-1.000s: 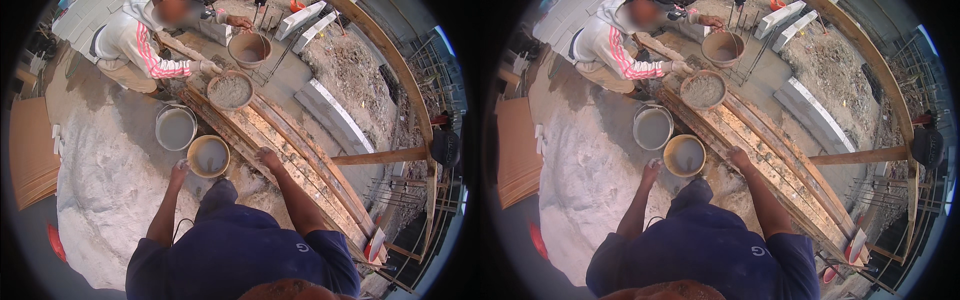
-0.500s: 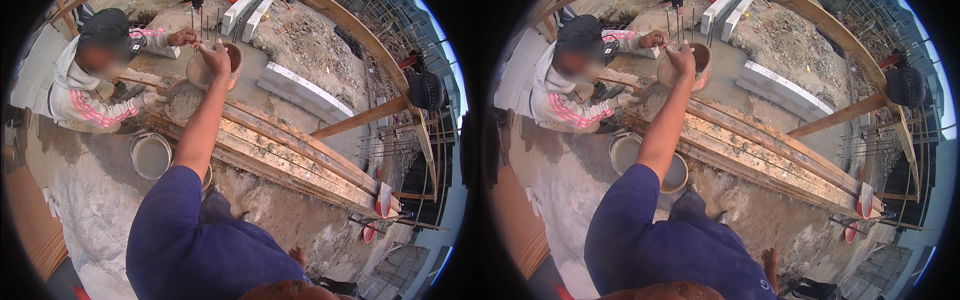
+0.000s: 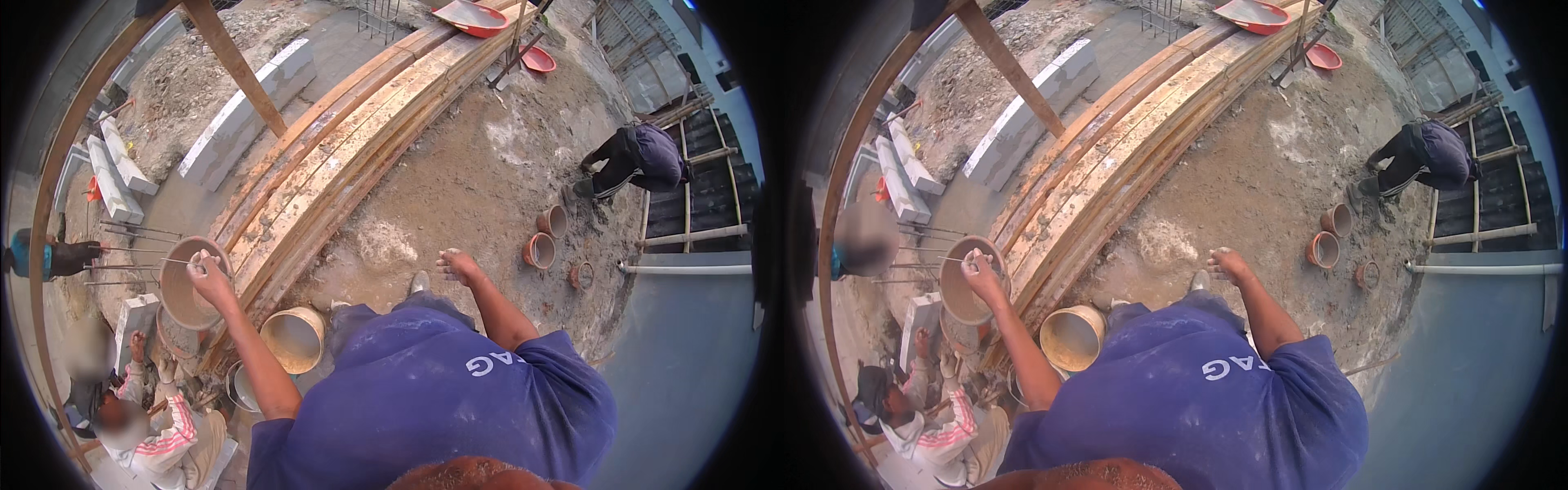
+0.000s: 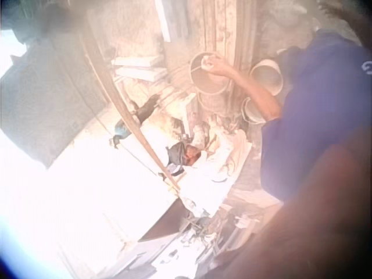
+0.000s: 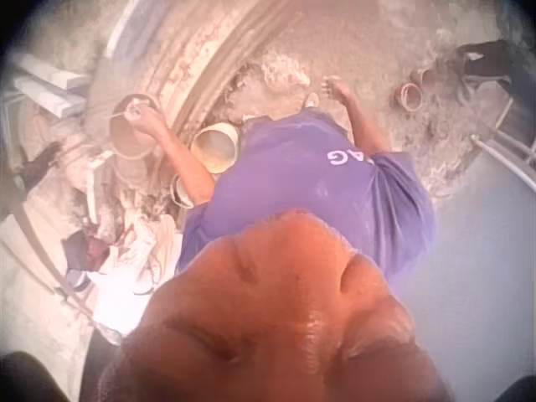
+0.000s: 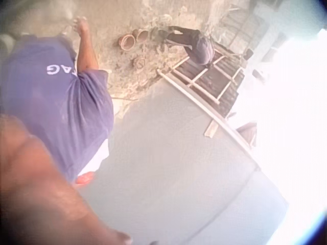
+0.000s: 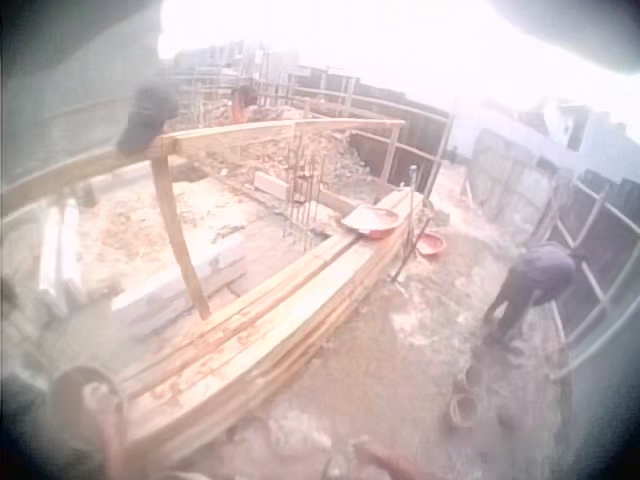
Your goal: The person walks around a construction site, picks up buckets filled with wet concrete, and carries them to a specific area. They then hand the buckets to other workers who are mixing materials nearby.
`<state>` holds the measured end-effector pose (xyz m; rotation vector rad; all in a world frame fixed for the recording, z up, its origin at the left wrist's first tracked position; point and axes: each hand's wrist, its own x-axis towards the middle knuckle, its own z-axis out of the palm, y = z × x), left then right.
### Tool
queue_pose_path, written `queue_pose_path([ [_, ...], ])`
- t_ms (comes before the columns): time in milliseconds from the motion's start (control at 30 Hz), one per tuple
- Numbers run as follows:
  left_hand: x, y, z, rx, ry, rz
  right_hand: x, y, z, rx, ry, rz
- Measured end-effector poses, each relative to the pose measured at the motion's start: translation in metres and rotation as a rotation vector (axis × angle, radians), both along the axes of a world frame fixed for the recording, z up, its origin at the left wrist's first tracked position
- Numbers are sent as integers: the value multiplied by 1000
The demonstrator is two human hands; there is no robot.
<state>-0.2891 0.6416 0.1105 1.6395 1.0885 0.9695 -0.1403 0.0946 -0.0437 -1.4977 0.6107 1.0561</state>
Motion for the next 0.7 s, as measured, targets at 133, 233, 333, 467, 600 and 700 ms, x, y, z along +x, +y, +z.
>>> queue_pose_path([
  [133, 56, -141, -28, -168, 138, -312, 28, -62, 13, 107, -172, -66],
  [233, 102, -257, -56, -244, 222, -636, 42, -116, 49, 196, -249, -49],
  [333, 150, -391, -47, -261, 399, -947, 47, -169, 96, 285, -300, -129],
  [467, 203, -538, -45, -17, 410, -1516, 55, -230, 115, 349, -385, -409],
  [600, 256, -659, -43, 83, 441, -1914, 72, -298, 145, 300, -507, -884],
  [700, 291, -737, -37, 225, 461, -2129, 70, -366, 152, 257, -526, -1116],
])
